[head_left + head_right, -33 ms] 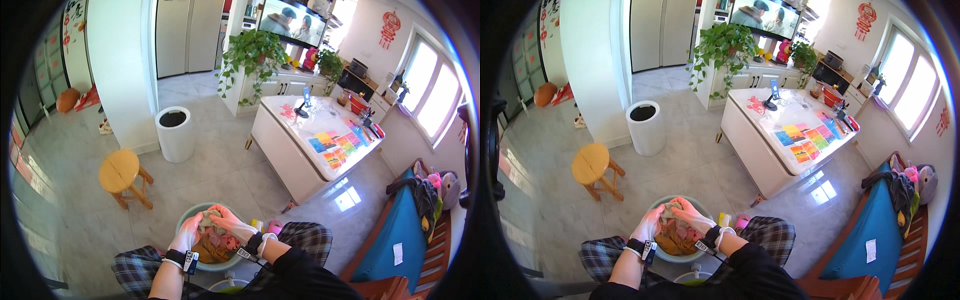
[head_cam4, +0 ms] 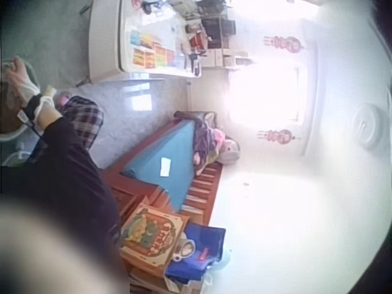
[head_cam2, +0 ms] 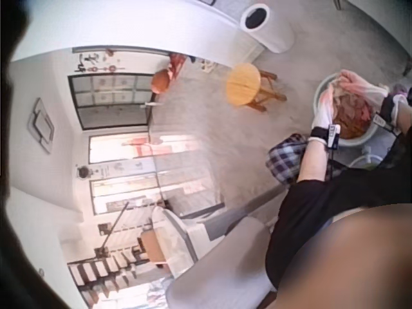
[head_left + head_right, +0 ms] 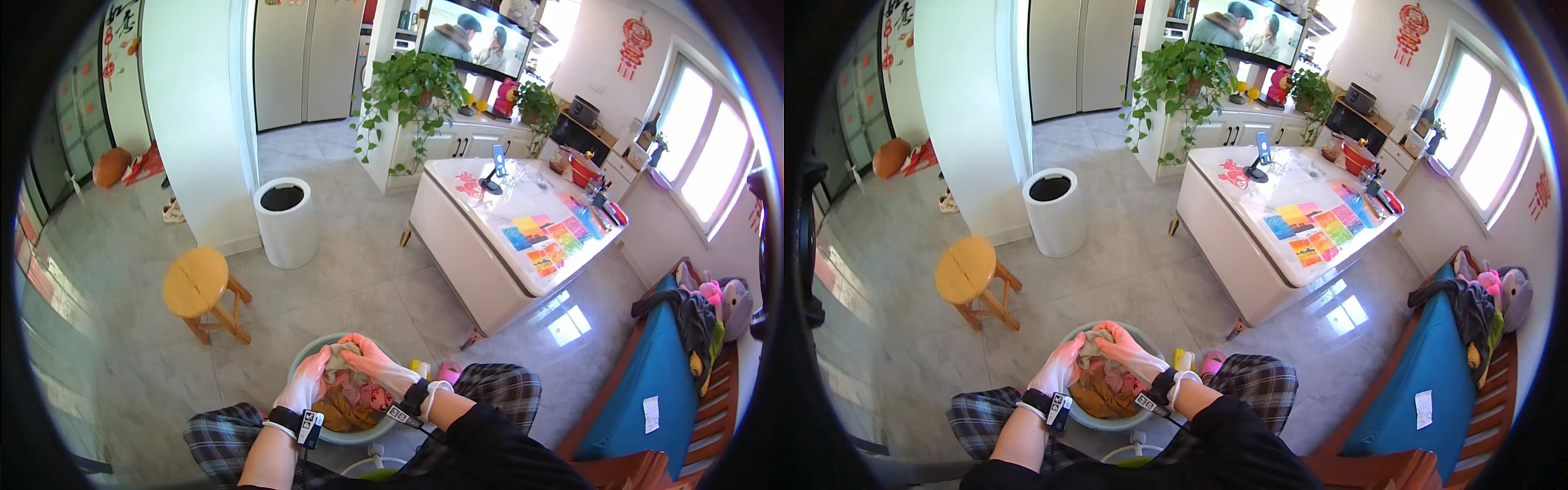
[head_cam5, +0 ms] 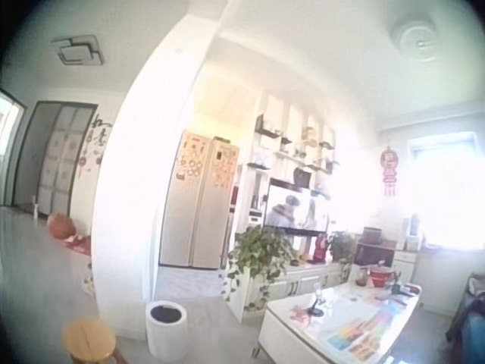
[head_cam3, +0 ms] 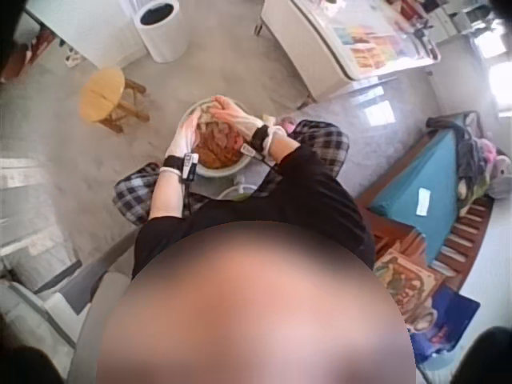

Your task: The person sits on the floor and hand-washes several small garments in a basin of water. They repeatedly rub, squeeze, and rinse the items, then wring them out and return them to the basin.

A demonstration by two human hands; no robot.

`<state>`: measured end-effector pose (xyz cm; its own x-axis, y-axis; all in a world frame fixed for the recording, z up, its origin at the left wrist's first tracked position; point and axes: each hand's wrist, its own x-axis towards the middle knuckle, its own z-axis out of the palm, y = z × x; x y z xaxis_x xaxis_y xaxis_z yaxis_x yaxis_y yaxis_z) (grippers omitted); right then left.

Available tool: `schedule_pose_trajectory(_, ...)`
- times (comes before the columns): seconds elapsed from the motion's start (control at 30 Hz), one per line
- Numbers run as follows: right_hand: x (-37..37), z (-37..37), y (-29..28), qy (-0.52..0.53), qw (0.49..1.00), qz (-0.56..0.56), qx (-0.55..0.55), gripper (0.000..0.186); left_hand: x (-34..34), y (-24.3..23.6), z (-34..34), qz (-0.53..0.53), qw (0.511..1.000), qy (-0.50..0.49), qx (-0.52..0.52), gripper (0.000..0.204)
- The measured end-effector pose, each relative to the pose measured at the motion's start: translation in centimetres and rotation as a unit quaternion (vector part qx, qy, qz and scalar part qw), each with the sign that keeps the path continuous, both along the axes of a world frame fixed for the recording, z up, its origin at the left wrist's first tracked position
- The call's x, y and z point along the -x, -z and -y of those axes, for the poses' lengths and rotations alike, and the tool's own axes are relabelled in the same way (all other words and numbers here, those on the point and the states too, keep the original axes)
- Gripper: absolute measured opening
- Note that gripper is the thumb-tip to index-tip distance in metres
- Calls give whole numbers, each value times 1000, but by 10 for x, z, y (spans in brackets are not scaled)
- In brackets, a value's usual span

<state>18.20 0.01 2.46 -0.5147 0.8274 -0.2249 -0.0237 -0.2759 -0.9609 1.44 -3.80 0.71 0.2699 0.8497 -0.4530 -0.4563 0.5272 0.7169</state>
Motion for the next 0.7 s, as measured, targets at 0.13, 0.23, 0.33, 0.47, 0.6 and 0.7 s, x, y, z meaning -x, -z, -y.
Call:
schedule_pose_trajectory(0.13, 3, 4, -35, 22, 1000, 13, 2, 30, -4, 1, -7, -13, 1000, 8, 14, 43)
schedule_pose_trajectory(0.23, 12, 10, -50, 35, 987, 120, -97, 30, -7, 3, -15, -69, 997, 25, 21, 46)
schedule_pose_trajectory(0.33, 22, 16, -56, 25, 975, 110, -189, 36, -14, 4, -22, -62, 994, -32, 82, 44)
schedule_pose_trajectory(0.47, 24, 12, -60, -18, 977, 165, -132, 34, -24, 4, -24, -47, 985, -77, 144, 46)
schedule_pose_trajectory(0.6, 20, -3, -57, 32, 933, 274, -230, 37, -32, 6, -26, 40, 991, -62, 112, 50)
schedule_pose_trajectory(0.7, 21, -14, -43, 54, 914, 333, -224, 37, -38, 10, -27, 32, 981, -111, 157, 47)
